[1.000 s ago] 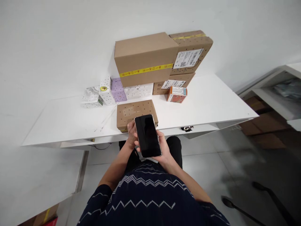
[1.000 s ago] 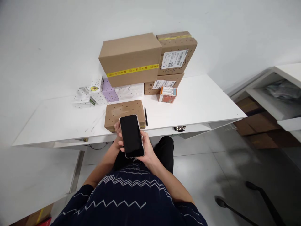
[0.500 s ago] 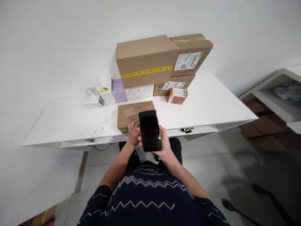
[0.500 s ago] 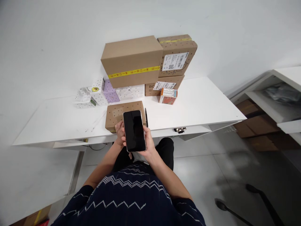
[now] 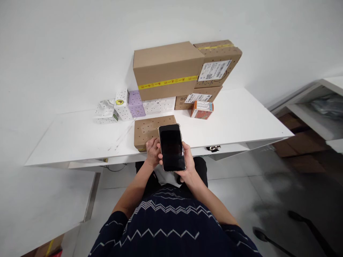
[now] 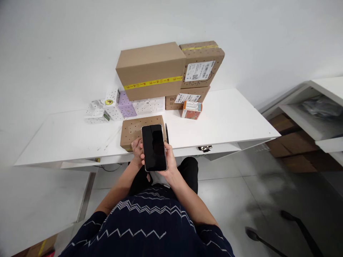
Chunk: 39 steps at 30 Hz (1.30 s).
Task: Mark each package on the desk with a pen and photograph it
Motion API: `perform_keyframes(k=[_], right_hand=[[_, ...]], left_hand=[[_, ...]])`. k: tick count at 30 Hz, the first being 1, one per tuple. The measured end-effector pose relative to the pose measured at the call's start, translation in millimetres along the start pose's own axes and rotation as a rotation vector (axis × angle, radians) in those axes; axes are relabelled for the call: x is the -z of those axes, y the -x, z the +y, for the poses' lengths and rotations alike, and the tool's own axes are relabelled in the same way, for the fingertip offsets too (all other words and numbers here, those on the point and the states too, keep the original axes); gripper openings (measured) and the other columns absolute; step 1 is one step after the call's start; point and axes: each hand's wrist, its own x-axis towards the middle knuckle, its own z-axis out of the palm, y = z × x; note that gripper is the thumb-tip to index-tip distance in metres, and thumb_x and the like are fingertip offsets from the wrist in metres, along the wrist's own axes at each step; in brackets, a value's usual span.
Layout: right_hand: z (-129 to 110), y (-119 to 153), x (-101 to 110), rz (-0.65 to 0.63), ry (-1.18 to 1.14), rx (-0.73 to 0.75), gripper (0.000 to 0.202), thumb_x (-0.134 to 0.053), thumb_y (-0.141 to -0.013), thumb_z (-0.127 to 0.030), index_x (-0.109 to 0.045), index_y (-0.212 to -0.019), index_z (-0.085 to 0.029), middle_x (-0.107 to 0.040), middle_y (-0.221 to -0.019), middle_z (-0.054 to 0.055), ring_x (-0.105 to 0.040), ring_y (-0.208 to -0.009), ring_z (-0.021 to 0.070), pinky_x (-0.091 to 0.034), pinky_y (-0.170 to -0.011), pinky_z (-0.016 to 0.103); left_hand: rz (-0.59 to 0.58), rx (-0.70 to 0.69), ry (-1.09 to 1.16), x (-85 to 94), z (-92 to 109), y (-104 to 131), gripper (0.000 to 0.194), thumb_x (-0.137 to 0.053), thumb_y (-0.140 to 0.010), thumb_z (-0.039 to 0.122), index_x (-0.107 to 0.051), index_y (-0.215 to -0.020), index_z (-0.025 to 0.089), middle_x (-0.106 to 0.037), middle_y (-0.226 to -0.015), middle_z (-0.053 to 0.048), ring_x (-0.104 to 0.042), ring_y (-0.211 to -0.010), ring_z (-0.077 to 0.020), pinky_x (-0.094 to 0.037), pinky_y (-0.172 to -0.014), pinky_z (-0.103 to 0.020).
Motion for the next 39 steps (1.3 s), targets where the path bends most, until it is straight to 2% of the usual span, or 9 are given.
perform_keyframes(k=[4, 8, 16, 21, 29, 32, 34, 37, 39], right_hand=[[-0.6, -0.2, -4.5, -0.009, 0.007, 0.003, 0.055, -0.039, -0.090, -0.057, -0.063, -0.116, -0.015, -0.075, -0.104, 0.014, -0.072, -0.092, 0.0282, -0.060, -0.077, 0.050], [-1.8, -0.6, -8.2, -0.033, 0.019, 0.001, 0.058, -0.039, -0.090, -0.060, -0.061, -0.122, -0.017, -0.074, -0.109, 0.013, -0.072, -0.092, 0.0276, -0.060, -0.078, 0.049], [-2.8, -1.8, -5.4, -0.066, 0.025, -0.012, 0.059, -0.038, -0.089, -0.061, -0.060, -0.121, -0.017, -0.073, -0.112, 0.014, -0.071, -0.093, 0.0269, -0.059, -0.078, 0.047], [-3.0, -1.2, -5.9, -0.051, 0.039, -0.010, 0.059, -0.037, -0.089, -0.060, -0.060, -0.121, -0.017, -0.073, -0.113, 0.014, -0.071, -0.094, 0.0276, -0.059, -0.078, 0.048], [-4.5, -0.5, -3.9, -0.047, 0.074, 0.002, 0.058, -0.038, -0.089, -0.061, -0.060, -0.121, -0.017, -0.073, -0.114, 0.014, -0.071, -0.096, 0.0279, -0.060, -0.078, 0.048], [-10.6, 3.8, -3.8, -0.008, 0.112, 0.070, 0.055, -0.040, -0.089, -0.058, -0.061, -0.120, -0.017, -0.073, -0.112, 0.014, -0.071, -0.096, 0.0274, -0.060, -0.079, 0.047], [-19.7, 9.0, -1.3, 0.039, 0.155, 0.149, 0.054, -0.042, -0.088, -0.058, -0.062, -0.118, -0.017, -0.074, -0.110, 0.014, -0.072, -0.094, 0.0275, -0.060, -0.078, 0.046], [-40.9, 18.6, 10.5, 0.147, 0.257, 0.336, 0.055, -0.047, -0.086, -0.059, -0.062, -0.118, -0.018, -0.074, -0.110, 0.012, -0.072, -0.089, 0.0264, -0.060, -0.074, 0.043], [-58.0, 24.1, 24.7, 0.283, 0.371, 0.497, 0.055, -0.050, -0.083, -0.061, -0.062, -0.119, -0.021, -0.073, -0.110, 0.010, -0.072, -0.084, 0.0241, -0.060, -0.069, 0.039]], left_hand=[[0.030, -0.012, -0.025, -2.9, -1.7, 3.7, 0.036, -0.031, -0.101, 0.038, -0.061, -0.119, 0.029, -0.070, -0.102, -0.008, -0.061, -0.105, -0.0244, -0.043, -0.087, -0.040], [-0.004, -0.009, -0.030, -5.5, -3.8, 6.1, 0.034, -0.035, -0.099, 0.040, -0.061, -0.118, 0.030, -0.070, -0.099, -0.008, -0.062, -0.102, -0.0250, -0.043, -0.086, -0.040], [0.040, -0.021, 0.014, -7.2, -4.0, 6.2, 0.029, -0.039, -0.101, 0.033, -0.059, -0.121, 0.030, -0.071, -0.103, -0.007, -0.062, -0.104, -0.0234, -0.041, -0.088, -0.038], [-0.020, 0.027, 0.011, -9.3, -5.2, 9.4, 0.030, -0.039, -0.100, 0.039, -0.061, -0.119, 0.031, -0.070, -0.101, -0.008, -0.061, -0.102, -0.0242, -0.042, -0.087, -0.039], [-0.025, 0.011, -0.059, -5.2, -2.6, 3.5, 0.035, -0.035, -0.100, 0.045, -0.066, -0.107, 0.029, -0.072, -0.100, -0.008, -0.062, -0.101, -0.0241, -0.041, -0.086, -0.040], [-0.007, -0.041, -0.100, 1.5, 4.4, -4.9, 0.034, -0.038, -0.100, 0.042, -0.068, -0.106, 0.027, -0.072, -0.102, -0.008, -0.062, -0.103, -0.0236, -0.040, -0.087, -0.039], [-0.012, -0.065, -0.101, 6.7, 9.1, -10.4, 0.028, -0.047, -0.097, 0.038, -0.070, -0.108, 0.026, -0.073, -0.103, -0.009, -0.062, -0.104, -0.0241, -0.040, -0.089, -0.039], [-0.057, -0.059, -0.109, 14.1, 11.1, -15.6, 0.022, -0.061, -0.091, 0.029, -0.073, -0.109, 0.026, -0.073, -0.102, -0.008, -0.062, -0.104, -0.0234, -0.039, -0.092, -0.038], [-0.060, -0.051, -0.125, 18.7, 7.6, -16.6, 0.020, -0.065, -0.088, 0.025, -0.074, -0.105, 0.026, -0.073, -0.101, -0.007, -0.062, -0.102, -0.0226, -0.039, -0.092, -0.037]])
